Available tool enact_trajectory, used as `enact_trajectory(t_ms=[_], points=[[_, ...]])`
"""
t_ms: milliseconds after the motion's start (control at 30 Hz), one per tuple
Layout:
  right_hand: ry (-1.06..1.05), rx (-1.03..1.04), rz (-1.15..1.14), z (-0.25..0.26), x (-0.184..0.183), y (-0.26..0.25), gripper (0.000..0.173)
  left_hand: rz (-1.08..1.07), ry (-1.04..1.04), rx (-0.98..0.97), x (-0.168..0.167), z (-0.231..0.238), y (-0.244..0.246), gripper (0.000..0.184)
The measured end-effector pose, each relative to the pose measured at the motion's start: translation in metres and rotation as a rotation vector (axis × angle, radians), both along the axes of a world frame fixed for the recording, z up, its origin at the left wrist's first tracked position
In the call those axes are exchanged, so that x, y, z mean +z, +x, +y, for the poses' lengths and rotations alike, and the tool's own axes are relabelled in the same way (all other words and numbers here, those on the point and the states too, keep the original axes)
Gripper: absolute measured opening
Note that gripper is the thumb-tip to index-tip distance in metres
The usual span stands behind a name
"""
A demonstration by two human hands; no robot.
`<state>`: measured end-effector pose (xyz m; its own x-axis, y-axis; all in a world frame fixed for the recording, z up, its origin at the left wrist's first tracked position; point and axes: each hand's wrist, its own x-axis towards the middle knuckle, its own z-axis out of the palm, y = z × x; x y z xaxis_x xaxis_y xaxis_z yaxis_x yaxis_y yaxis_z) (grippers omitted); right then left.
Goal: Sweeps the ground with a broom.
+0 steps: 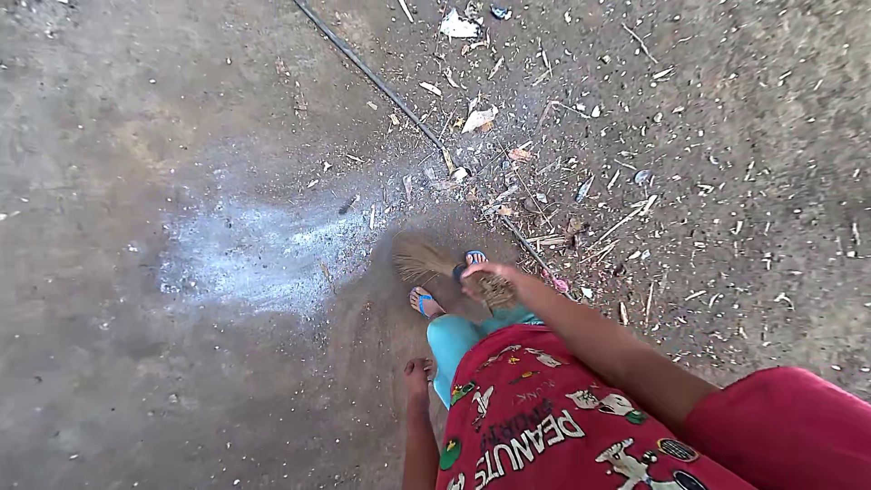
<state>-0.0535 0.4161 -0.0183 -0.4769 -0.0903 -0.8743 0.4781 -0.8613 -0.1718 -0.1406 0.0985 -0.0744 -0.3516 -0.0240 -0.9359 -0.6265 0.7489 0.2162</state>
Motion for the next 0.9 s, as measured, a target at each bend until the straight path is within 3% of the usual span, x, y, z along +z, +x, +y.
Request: enact_trajectory(t_ms=[67,100,200,300,367,433,467,533,600,633,667,800,900], points=[[0.096,-0.148,-0.071,0.052,0.009,0.054,0.030,0.025,0.044,-0.083,-0.002,0.030,0.006,0.040],[0.107,-0.170,-0.021,0.079,-0.004,0.094,0.032,0.059,0.057,-0.147,-0.006,0.043,0.009,0.038],[0.444,-0.046,-0.232,0.116,-0.005,0.177,0.025,0.121,0.075,-0.326,-0.017,0.069,0.009,0.035],[0.747,0.145,-0.494,0.101,0.039,0.179,0.051,0.111,0.093,-0.313,-0.017,0.098,0.007,0.036],[0.782,0.351,-0.539,0.083,0.046,0.177,0.078,0.102,0.102,-0.304,-0.014,0.111,0.008,0.036],[0.742,0.384,-0.463,0.078,0.055,0.174,0.090,0.097,0.108,-0.311,-0.009,0.126,0.013,0.036],[0.690,0.318,-0.390,0.079,0.061,0.173,0.085,0.089,0.112,-0.322,-0.005,0.133,0.017,0.036],[0.471,0.169,-0.219,0.084,0.065,0.170,0.064,0.075,0.133,-0.357,0.002,0.142,0.026,0.036],[0.136,0.092,-0.012,0.085,0.045,0.168,0.029,0.072,0.144,-0.392,0.006,0.146,0.034,0.034],[-0.014,0.066,0.088,0.079,0.036,0.165,0.024,0.077,0.148,-0.398,0.006,0.147,0.038,0.034],[-0.107,0.035,0.164,0.070,0.027,0.161,0.031,0.086,0.154,-0.395,0.007,0.146,0.041,0.033],[-0.103,0.096,0.155,0.051,0.006,0.141,0.031,0.112,0.178,-0.362,0.000,0.140,0.050,0.033],[-0.078,-0.027,0.047,0.081,0.001,0.173,0.031,0.101,0.131,-0.340,-0.003,0.136,0.048,0.034]])
